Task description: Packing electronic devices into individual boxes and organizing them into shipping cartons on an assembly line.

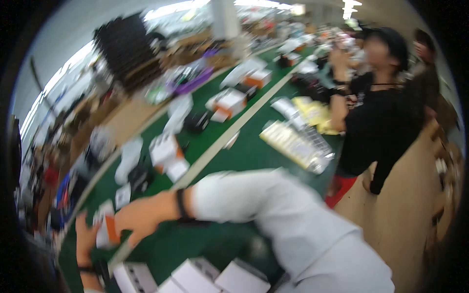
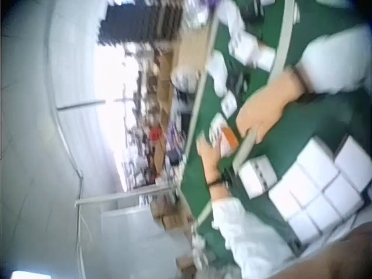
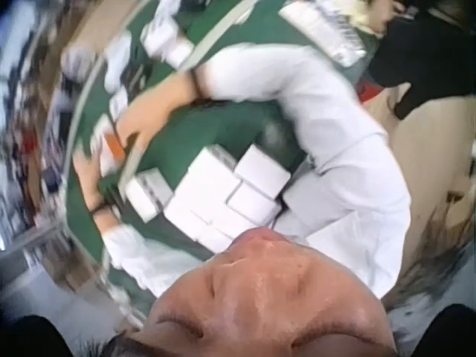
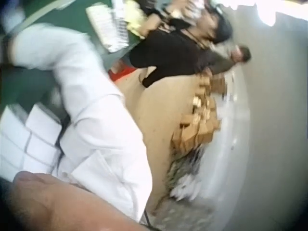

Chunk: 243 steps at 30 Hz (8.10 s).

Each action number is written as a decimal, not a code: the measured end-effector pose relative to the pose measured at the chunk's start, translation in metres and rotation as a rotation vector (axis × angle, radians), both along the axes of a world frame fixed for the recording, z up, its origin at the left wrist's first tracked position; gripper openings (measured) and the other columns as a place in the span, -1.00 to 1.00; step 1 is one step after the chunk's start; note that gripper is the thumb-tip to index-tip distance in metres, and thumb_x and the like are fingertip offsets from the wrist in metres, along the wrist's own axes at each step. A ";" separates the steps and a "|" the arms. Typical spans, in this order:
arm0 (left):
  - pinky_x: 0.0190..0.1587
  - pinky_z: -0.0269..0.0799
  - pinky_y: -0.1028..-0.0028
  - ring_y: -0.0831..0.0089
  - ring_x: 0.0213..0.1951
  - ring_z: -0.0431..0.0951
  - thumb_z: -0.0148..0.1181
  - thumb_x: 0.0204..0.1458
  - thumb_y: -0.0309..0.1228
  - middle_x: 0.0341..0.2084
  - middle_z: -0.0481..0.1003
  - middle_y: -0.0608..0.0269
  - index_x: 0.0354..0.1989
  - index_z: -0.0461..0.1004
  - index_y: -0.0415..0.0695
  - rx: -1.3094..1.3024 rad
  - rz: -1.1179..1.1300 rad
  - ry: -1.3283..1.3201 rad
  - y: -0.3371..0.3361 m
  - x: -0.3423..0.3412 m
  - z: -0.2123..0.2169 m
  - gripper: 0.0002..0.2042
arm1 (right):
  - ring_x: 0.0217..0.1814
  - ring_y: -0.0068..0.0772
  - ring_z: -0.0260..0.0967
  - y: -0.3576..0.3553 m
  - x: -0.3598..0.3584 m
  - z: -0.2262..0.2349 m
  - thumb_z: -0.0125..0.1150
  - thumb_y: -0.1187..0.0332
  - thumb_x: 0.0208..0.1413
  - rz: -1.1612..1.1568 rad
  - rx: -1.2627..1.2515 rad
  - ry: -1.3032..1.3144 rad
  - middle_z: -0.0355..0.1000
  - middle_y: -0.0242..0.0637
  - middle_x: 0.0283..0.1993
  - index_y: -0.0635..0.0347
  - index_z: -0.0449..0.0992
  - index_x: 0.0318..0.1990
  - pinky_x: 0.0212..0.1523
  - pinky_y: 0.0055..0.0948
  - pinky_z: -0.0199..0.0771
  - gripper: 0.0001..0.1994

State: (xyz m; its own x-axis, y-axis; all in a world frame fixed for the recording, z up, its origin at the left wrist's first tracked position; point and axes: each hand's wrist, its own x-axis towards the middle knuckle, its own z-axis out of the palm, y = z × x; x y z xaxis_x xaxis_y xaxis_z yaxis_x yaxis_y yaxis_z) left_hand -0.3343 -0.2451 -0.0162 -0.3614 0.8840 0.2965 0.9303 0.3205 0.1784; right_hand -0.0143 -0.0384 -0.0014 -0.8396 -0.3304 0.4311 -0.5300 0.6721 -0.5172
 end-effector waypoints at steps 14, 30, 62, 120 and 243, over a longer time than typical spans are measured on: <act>0.30 0.26 0.18 0.01 0.21 0.37 0.39 0.04 -0.35 0.13 0.43 -0.02 0.20 0.42 -0.21 -0.085 -0.657 -0.080 0.040 0.282 0.097 -0.47 | 0.43 0.23 0.16 -0.095 0.265 0.050 0.52 -0.20 -0.19 -0.139 0.027 -0.404 0.05 0.12 0.51 0.21 0.18 0.46 0.41 0.01 0.21 0.09; 0.28 0.36 0.24 0.06 0.17 0.48 0.42 0.01 -0.25 0.14 0.44 -0.13 0.28 0.33 -0.30 -0.365 -0.719 -0.363 0.085 0.241 0.057 -0.32 | 0.04 -0.03 0.38 -0.032 0.169 0.042 0.61 -0.21 -0.38 -0.728 0.570 -0.327 0.28 -0.10 0.30 0.38 0.23 0.36 -0.01 -0.20 0.53 0.18; 0.36 0.27 0.25 0.16 0.39 0.28 0.74 -0.44 -0.38 0.38 0.23 0.05 0.48 0.03 -0.20 -0.329 -0.966 -0.939 0.074 0.206 0.010 0.22 | 0.00 -0.15 0.39 -0.050 0.107 0.028 0.42 0.29 -0.15 -0.396 0.569 0.261 0.40 -0.21 -0.07 0.16 0.50 -0.26 -0.11 -0.23 0.43 -0.70; 0.20 0.31 0.21 -0.01 0.08 0.37 0.41 -0.54 -0.54 0.03 0.22 -0.03 0.27 0.27 -0.25 0.188 -0.375 -0.120 -0.076 0.116 0.105 -0.06 | 0.19 -0.40 0.38 -0.114 -0.059 0.006 0.23 0.23 0.29 -0.497 -0.870 0.006 0.47 -0.24 0.09 0.19 0.47 0.23 0.23 -0.33 0.38 -0.58; 0.43 0.11 0.22 0.23 0.41 0.19 0.74 -0.46 -0.03 0.38 0.15 0.09 0.51 -0.10 -0.16 0.428 -0.374 -1.000 -0.214 -0.078 -0.082 0.35 | 0.16 -0.12 0.44 -0.231 -0.191 -0.079 0.66 0.36 -0.24 -0.312 -0.622 -0.110 0.19 -0.14 0.28 0.16 0.16 0.31 0.12 -0.15 0.54 -0.07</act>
